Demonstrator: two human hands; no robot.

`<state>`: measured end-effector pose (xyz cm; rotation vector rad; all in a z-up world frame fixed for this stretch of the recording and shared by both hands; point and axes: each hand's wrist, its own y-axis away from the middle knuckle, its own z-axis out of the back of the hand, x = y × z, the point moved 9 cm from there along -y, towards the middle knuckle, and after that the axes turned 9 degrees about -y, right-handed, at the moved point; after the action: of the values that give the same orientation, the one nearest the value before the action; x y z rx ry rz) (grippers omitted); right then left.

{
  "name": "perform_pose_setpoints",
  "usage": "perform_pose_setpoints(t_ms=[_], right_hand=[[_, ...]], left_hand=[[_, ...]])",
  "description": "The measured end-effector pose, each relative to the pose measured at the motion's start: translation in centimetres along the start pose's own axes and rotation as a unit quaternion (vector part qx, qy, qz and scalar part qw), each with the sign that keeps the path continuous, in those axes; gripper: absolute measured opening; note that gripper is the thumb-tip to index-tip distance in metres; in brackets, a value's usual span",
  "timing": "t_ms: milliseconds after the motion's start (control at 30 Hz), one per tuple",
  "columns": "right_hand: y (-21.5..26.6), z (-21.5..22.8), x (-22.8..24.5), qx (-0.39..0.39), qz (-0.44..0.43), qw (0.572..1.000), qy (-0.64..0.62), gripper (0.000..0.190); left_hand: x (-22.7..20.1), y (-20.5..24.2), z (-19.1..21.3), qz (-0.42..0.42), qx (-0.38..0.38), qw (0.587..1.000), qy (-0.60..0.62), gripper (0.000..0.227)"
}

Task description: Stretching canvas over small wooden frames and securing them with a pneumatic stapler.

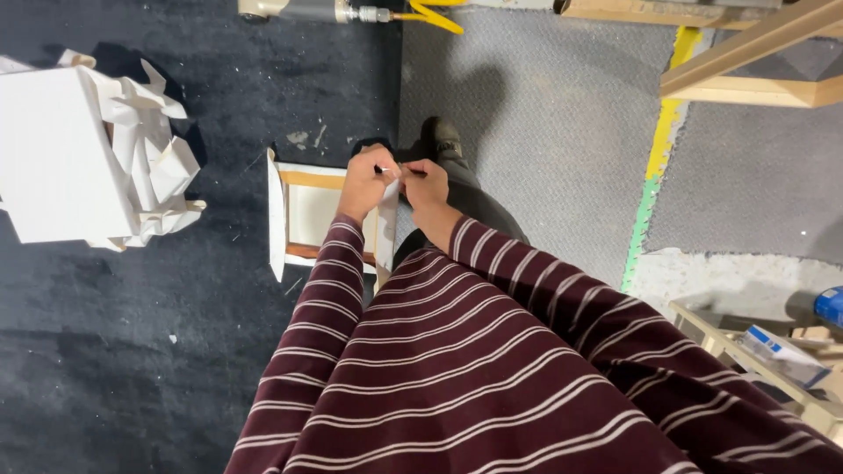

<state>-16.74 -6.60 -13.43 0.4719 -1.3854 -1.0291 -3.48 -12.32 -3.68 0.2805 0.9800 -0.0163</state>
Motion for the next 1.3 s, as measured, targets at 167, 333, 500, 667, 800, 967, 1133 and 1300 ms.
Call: perform_pose_setpoints(t_ms=[167,333,500,667,800,967,1133,1300], right_hand=[[-0.1,-1.0,2.4,0.022,0.005,1.0,-0.003,0.013],[2.0,-0.7,3.8,0.06,0.107,0.992,0.035,0.01],[2.9,-0.1,5.7,0.091,0.197,0.974,0.068,0.01],[3.1,-0.1,6.7,0.081,0.212,0.97,0.085,0.007],[2.9,-0.1,6.0,0.081,0.195,0.974,0.082,0.006],[1.4,-0.5,3.5,0.076,0.116,0.99,0.004,0.015],[1.6,-0.8,3.9,0.059,0.084,0.995,-0.006,0.014],[1.8,-2.3,3.8,0.074,0.193,0.971,0.12,0.01]], left_hand=[[-0.6,-2.0,1.3,-0.001,-0.023,0.999,0.029,0.012],[-1.4,-0.5,1.8,0.034,-0.014,0.999,0.021,0.012],[-1.2,-0.7,1.6,0.031,-0.024,0.999,0.007,0.011],[0.0,-1.2,1.3,0.044,-0.027,0.999,0.008,0.01],[-0.4,-1.2,1.5,0.055,-0.023,0.998,0.031,0.01],[-2.7,-0.8,2.0,0.072,-0.008,0.996,0.053,0.01],[-1.2,-0.9,2.0,0.077,-0.009,0.996,0.054,0.009],[0.8,-1.2,2.1,0.086,-0.043,0.988,0.119,0.01]])
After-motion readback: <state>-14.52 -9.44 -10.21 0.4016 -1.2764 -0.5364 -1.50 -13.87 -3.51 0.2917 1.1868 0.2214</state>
